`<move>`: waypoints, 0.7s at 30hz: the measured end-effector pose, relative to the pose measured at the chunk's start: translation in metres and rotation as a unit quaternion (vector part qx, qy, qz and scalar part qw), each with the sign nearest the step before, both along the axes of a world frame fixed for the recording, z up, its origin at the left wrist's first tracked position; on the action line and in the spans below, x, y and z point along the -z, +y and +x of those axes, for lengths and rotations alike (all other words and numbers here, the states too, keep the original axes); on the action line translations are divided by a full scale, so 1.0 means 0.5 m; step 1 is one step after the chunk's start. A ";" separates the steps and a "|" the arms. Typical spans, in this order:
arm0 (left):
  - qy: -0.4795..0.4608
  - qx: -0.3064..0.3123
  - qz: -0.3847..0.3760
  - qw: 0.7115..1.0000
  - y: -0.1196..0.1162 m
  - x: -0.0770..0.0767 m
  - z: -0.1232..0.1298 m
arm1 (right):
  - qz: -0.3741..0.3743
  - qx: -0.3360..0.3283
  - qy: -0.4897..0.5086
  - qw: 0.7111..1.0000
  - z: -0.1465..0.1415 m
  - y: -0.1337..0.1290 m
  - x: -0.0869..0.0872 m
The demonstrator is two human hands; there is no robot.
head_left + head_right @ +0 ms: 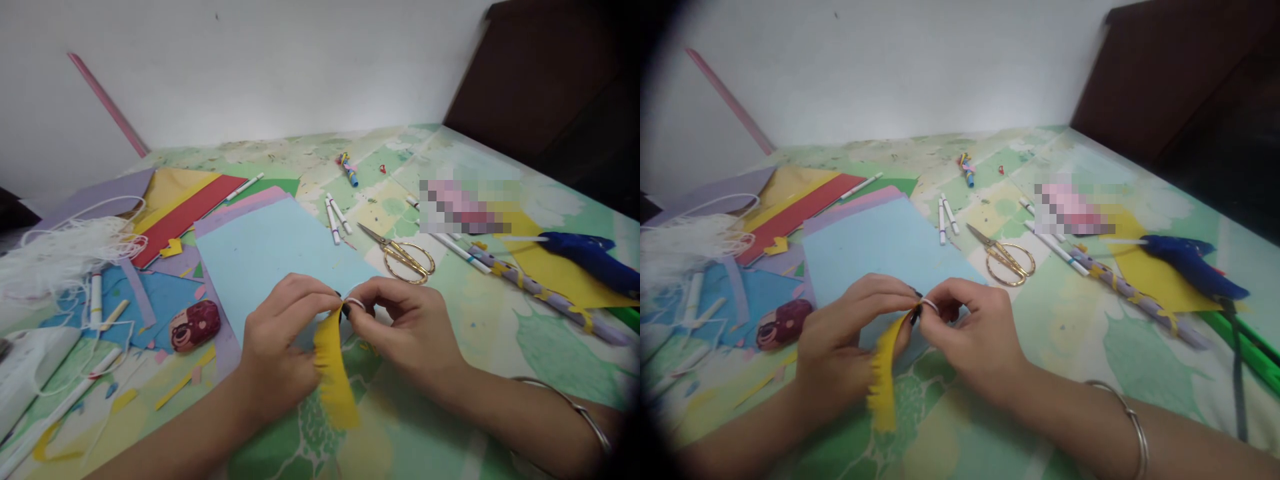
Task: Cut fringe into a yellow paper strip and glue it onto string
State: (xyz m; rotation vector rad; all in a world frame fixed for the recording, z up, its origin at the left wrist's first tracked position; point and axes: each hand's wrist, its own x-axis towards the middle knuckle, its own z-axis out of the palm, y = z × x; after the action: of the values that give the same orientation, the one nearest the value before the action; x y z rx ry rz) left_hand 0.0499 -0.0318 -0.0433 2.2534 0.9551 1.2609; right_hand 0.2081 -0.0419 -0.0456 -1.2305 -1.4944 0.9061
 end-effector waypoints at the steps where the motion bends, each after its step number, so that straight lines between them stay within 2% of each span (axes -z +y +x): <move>1: 0.002 0.001 0.017 1.000 0.000 0.001 0.000 | -0.001 0.004 -0.002 1.000 0.000 -0.001 -0.001; 10: 0.072 -0.030 0.135 0.988 -0.001 0.016 0.002 | -0.029 0.015 0.017 0.999 -0.002 0.001 0.001; 21: 0.146 -0.057 0.246 0.956 -0.002 0.024 0.003 | -0.149 0.007 0.112 0.983 -0.005 0.007 -0.001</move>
State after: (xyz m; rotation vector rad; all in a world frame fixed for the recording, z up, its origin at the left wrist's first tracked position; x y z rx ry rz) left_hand 0.0516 -0.0325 -0.0552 2.8716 0.9634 1.3566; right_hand 0.2056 -0.0386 -0.0453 -1.2998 -1.2001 1.2480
